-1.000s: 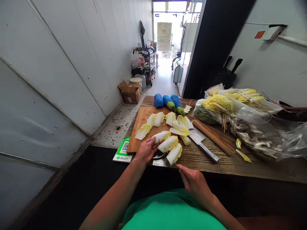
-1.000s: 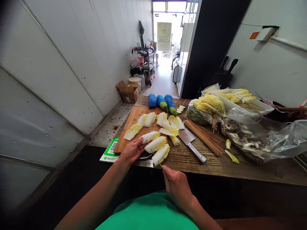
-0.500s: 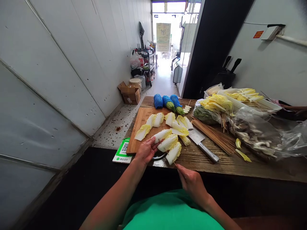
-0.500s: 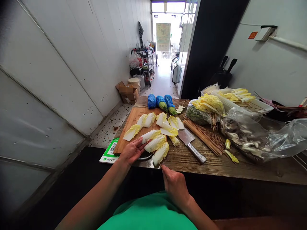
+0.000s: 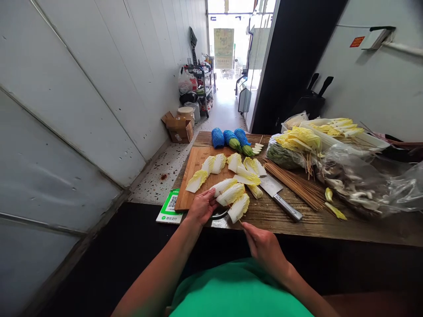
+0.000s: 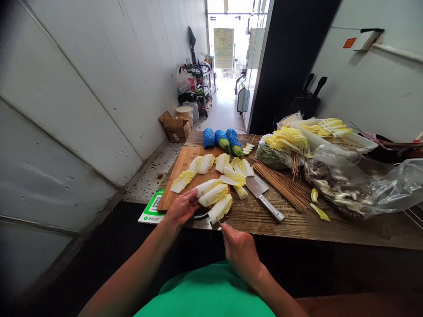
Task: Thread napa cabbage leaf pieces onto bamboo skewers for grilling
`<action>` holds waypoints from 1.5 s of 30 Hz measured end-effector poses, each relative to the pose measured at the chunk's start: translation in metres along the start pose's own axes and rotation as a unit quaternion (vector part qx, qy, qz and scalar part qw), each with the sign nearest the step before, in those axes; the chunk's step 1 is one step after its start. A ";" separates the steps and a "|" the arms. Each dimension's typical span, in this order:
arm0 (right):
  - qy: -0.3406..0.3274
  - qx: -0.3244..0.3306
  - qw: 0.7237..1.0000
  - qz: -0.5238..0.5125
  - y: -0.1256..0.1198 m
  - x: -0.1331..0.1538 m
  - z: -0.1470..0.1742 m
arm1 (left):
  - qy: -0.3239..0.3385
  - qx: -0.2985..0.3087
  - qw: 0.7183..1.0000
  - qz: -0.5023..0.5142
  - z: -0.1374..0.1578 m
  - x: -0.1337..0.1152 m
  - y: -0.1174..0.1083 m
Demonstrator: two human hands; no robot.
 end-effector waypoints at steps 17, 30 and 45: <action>0.011 -0.030 0.998 0.046 0.021 -0.007 -0.019 | -0.010 0.009 0.999 0.039 -0.001 -0.006 0.010; 0.194 0.036 0.928 -0.315 -0.014 -0.007 -0.043 | 0.226 0.078 0.969 -0.068 0.037 -0.059 0.018; 0.092 0.159 0.956 -0.229 -0.013 -0.041 -0.094 | 0.084 0.188 0.949 -0.237 0.030 -0.056 0.028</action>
Point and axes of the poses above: each hand's wrist, its own z-axis away from the middle knuckle, its own y-axis out of the palm, x = y × z, the point moved 7 cm from there along -z, towards the middle knuckle, and after that the axes turned 11 degrees about -x, right-handed, at the moved point
